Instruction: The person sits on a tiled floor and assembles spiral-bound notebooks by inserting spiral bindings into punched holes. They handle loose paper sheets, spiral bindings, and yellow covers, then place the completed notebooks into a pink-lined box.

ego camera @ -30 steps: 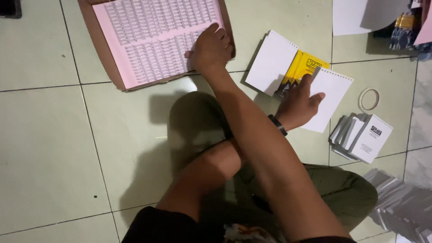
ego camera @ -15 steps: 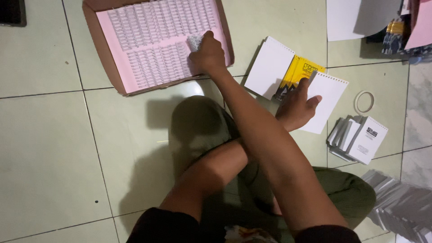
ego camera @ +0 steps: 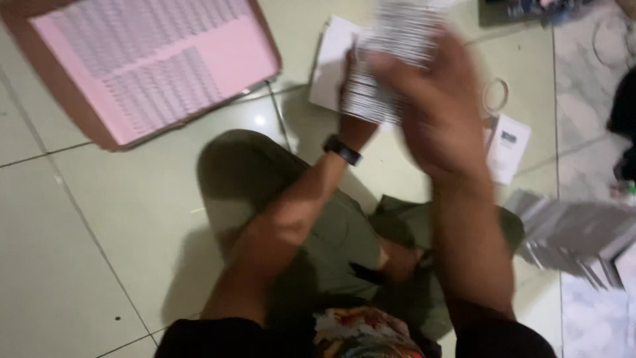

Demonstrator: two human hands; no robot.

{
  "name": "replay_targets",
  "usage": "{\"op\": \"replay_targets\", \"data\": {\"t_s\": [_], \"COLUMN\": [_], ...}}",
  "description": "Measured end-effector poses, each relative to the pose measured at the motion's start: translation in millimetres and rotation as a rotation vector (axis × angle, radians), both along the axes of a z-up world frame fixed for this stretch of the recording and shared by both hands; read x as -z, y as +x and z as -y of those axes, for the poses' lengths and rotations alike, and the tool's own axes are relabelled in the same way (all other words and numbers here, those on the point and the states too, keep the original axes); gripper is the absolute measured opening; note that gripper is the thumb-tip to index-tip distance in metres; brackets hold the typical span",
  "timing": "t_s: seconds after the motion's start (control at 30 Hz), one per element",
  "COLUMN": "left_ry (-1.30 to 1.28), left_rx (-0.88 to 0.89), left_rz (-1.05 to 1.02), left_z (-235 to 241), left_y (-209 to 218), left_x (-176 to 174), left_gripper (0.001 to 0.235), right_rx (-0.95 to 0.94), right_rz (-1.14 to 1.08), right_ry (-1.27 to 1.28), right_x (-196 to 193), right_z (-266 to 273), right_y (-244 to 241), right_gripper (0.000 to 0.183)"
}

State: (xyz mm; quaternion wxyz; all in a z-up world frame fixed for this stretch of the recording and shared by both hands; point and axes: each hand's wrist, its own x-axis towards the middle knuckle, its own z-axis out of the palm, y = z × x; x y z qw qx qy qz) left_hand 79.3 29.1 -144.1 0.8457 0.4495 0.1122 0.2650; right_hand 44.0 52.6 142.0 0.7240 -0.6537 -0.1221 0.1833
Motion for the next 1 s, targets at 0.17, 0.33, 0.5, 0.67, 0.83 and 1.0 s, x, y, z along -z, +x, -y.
{"op": "replay_targets", "data": {"t_s": [0.17,0.33,0.5,0.67,0.83,1.0], "left_ry": [0.36,0.53,0.53,0.578,0.627,0.635], "left_rx": [-0.139,-0.212,-0.208,-0.219,-0.218,-0.171], "left_rz": [-0.523,-0.34,-0.289,-0.241,-0.285,-0.272], "left_z": [-69.6,-85.3,-71.9,-70.0,-67.2,-63.9], "left_y": [-20.0,-24.4,-20.6,-14.8,-5.5,-9.4], "left_x": [-83.0,-67.5,-44.9,-27.5,-35.7,-44.9], "left_gripper": [0.087,0.074,0.061,0.056,0.054,0.052], "right_rx": [0.397,0.343,0.311,0.483,0.565,0.475], "right_rz": [0.106,-0.126,-0.405,-0.502,-0.387,-0.286], "right_ry": [-0.243,-0.236,-0.642,-0.659,-0.807,-1.036], "right_x": [-39.2,64.1,246.3,236.5,255.0,260.4], "right_z": [116.0,168.2,224.6,239.9,255.8,257.9], "right_y": [-45.2,-59.3,-92.4,-93.1,-81.4,-56.0], "right_gripper": [0.028,0.021,0.084,0.066,0.041,0.047]}}
